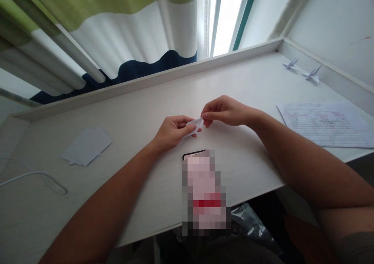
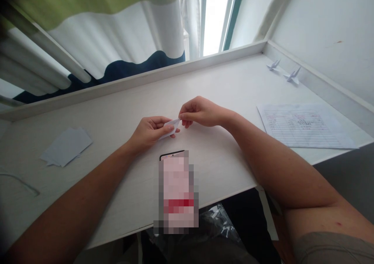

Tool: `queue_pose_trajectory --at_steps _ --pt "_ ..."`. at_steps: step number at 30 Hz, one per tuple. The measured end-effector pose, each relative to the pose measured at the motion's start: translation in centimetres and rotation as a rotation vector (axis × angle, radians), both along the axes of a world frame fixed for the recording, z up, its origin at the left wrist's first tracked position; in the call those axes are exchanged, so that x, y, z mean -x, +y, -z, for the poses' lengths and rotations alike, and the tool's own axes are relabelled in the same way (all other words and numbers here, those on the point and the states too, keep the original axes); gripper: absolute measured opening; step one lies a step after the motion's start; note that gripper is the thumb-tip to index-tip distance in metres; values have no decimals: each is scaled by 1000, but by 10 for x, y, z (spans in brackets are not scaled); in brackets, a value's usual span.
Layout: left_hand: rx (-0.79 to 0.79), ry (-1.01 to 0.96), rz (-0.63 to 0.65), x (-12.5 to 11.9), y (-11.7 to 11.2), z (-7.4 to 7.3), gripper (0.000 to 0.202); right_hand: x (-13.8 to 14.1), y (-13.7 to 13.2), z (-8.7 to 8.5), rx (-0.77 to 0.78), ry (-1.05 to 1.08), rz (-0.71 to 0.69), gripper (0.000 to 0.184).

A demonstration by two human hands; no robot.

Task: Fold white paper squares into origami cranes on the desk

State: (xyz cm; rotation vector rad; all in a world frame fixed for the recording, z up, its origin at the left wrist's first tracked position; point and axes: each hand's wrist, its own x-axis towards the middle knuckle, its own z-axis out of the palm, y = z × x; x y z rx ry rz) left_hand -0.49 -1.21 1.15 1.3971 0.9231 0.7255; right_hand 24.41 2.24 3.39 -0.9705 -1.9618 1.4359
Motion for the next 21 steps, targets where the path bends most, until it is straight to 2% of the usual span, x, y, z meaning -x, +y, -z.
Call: queue_pose_trajectory --at_steps 4,9,14,18,21 --pt "-2 -2 -11 -1 0 0 42 3 0 1 -12 28 64 31" --pt "-8 9 -4 -1 -1 1 41 9 -4 5 -50 -82 -6 28" --pt "3 8 -26 -1 1 4 49 11 -4 8 -59 -58 -7 26" --pt "-3 -3 -79 -1 7 5 59 11 -3 9 -65 -3 101 31" --pt "4 -20 -114 -3 9 4 60 10 0 10 -106 37 190 32"
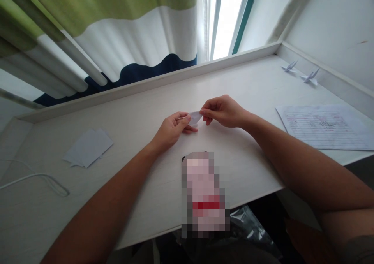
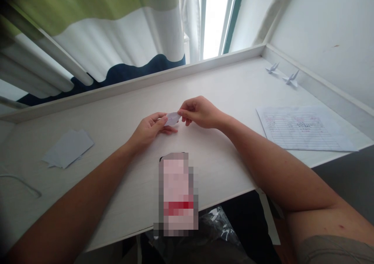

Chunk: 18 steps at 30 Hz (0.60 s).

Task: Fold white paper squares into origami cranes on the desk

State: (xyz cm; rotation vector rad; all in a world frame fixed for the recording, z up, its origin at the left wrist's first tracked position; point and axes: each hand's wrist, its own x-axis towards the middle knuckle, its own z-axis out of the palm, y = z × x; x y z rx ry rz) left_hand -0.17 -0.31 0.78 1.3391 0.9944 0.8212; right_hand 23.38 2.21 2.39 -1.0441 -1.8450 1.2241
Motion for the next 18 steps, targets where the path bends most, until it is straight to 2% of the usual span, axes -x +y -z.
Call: queue_pose_trajectory --at_steps 4,8,12,18 --pt "-24 12 -3 -3 -4 -1 54 0 2 5 -28 28 19 30" --pt "-42 32 -20 -4 -8 0 47 5 1 11 6 56 -32 31" --pt "-50 4 15 -2 -9 -1 45 13 -4 13 37 82 -72 37" --pt "-33 -46 66 -1 -8 -1 49 25 -13 12 -23 102 -13 40"
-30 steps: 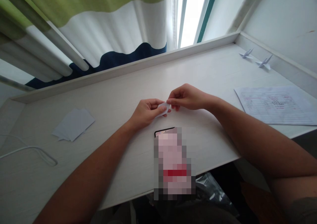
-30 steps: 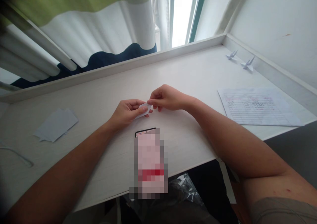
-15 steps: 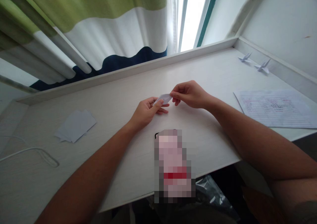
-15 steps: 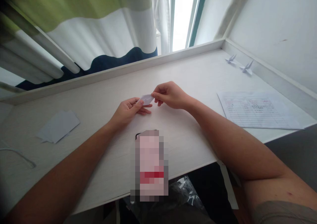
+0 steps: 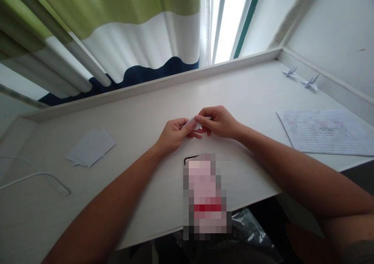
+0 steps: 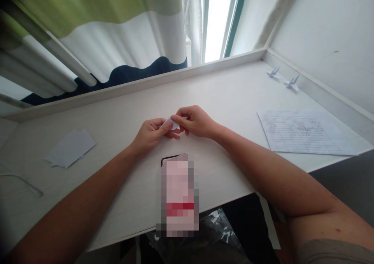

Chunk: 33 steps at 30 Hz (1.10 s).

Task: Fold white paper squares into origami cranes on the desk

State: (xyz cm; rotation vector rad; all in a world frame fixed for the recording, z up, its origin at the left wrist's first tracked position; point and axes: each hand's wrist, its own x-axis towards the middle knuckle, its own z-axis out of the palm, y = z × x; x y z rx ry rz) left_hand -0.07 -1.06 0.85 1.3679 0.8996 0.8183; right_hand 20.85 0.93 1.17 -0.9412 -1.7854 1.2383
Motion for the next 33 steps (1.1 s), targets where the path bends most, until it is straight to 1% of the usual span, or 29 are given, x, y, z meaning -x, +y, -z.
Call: queue_pose_trajectory --at_steps 3,6,10,12,16,18,21,23,24,26,28,30,31,33 --pt "6 -8 6 0 1 0 50 3 -3 0 -23 -25 31 38" --pt "14 -14 18 0 1 0 52 4 -5 0 -82 -61 78 35" --pt "12 -44 38 2 1 1 56 6 -4 1 -123 -77 129 37" --pt "5 -40 16 1 0 3 55 6 -2 2 -93 -67 112 38" --pt "-49 -27 -6 0 -2 6 56 1 4 5 23 0 14 40" --pt "-83 -4 -9 0 -3 6 56 -3 6 5 16 28 6 39" --pt "-122 49 -21 0 -5 6 54 -7 5 5 -47 7 23 34" --pt "-134 57 -55 0 -6 6 53 -8 4 4 -123 -42 49 29" --pt "-132 52 -78 0 -6 5 53 -8 3 4 -184 -69 72 25" --pt "-104 23 -108 0 -5 4 55 -9 4 3 -364 -118 119 18" --pt "-39 -34 -118 1 -2 3 61 -11 6 2 -568 -155 137 13" --pt "26 -94 -129 2 2 2 61 -14 9 3 -732 -184 120 14" --pt "49 -117 -140 3 4 2 58 -15 11 3 -787 -203 110 15" --pt "72 -144 -174 4 7 3 51 -17 14 4 -851 -253 95 19"
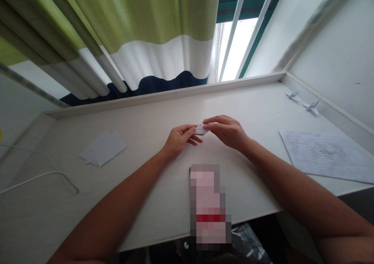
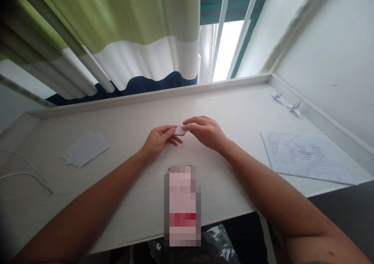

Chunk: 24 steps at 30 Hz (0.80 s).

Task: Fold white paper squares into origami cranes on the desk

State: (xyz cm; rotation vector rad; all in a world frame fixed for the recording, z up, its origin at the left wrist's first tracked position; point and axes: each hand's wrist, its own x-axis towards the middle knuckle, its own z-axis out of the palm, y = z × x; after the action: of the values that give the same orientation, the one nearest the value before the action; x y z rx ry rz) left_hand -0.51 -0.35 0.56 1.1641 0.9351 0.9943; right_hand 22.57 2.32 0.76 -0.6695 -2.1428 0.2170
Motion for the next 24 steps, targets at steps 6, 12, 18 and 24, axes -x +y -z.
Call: queue_pose_trajectory --at_steps 6,12,18,24 --pt "4 12 -105 -2 -1 4 47 -3 2 2 64 -137 26 30" --pt "19 2 -82 -4 -2 6 47 6 -7 -1 -30 -154 182 15" --pt "28 -47 -28 -3 -1 4 52 11 -12 -5 -65 -215 153 13" --pt "26 -70 -17 -3 0 4 53 13 -13 -8 -29 -207 130 9"
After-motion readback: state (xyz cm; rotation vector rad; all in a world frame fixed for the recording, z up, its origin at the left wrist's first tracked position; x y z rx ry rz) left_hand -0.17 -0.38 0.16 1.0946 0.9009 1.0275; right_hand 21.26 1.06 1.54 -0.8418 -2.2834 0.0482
